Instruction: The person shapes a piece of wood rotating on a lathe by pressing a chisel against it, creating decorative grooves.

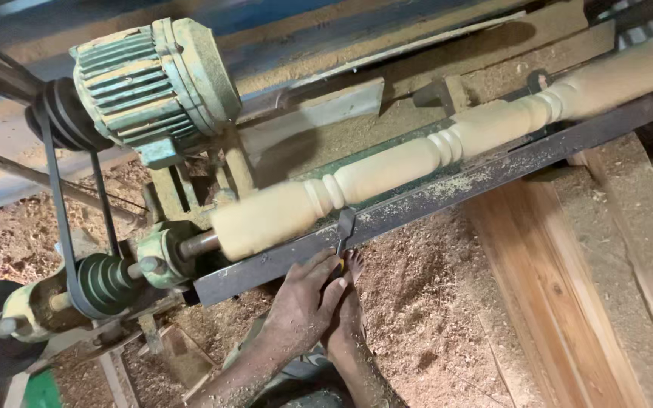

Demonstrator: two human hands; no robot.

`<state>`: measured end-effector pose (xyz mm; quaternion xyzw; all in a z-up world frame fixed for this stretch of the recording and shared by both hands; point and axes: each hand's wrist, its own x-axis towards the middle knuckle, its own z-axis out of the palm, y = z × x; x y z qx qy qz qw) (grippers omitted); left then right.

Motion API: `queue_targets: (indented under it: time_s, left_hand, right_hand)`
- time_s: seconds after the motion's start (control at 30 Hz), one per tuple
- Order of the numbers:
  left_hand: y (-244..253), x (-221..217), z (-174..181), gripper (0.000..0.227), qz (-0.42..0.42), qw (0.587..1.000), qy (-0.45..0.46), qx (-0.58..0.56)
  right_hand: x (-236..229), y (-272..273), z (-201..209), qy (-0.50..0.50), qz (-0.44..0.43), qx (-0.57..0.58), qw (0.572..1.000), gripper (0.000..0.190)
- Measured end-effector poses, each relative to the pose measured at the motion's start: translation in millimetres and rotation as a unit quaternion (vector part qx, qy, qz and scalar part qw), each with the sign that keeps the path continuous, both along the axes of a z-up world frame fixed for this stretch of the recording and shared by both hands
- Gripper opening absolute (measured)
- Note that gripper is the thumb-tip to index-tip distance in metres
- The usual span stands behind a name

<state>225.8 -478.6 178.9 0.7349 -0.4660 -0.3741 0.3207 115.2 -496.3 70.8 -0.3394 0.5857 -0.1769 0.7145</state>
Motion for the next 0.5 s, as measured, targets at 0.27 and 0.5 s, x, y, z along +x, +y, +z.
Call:
queue_targets:
  time_s: [0.27, 0.5]
  left_hand:
    - [0, 1, -2, 0.043, 0.018, 0.999, 0.036, 0.001]
    - [0, -1, -1, 0.041, 0.026, 0.998, 0.052, 0.008]
  right_hand:
    - [-4, -4, -19, -0.132, -0.129, 0.123, 0.975, 0.055]
    - [-9, -5, -15, -0.044, -0.101, 0.110, 0.988, 0.052]
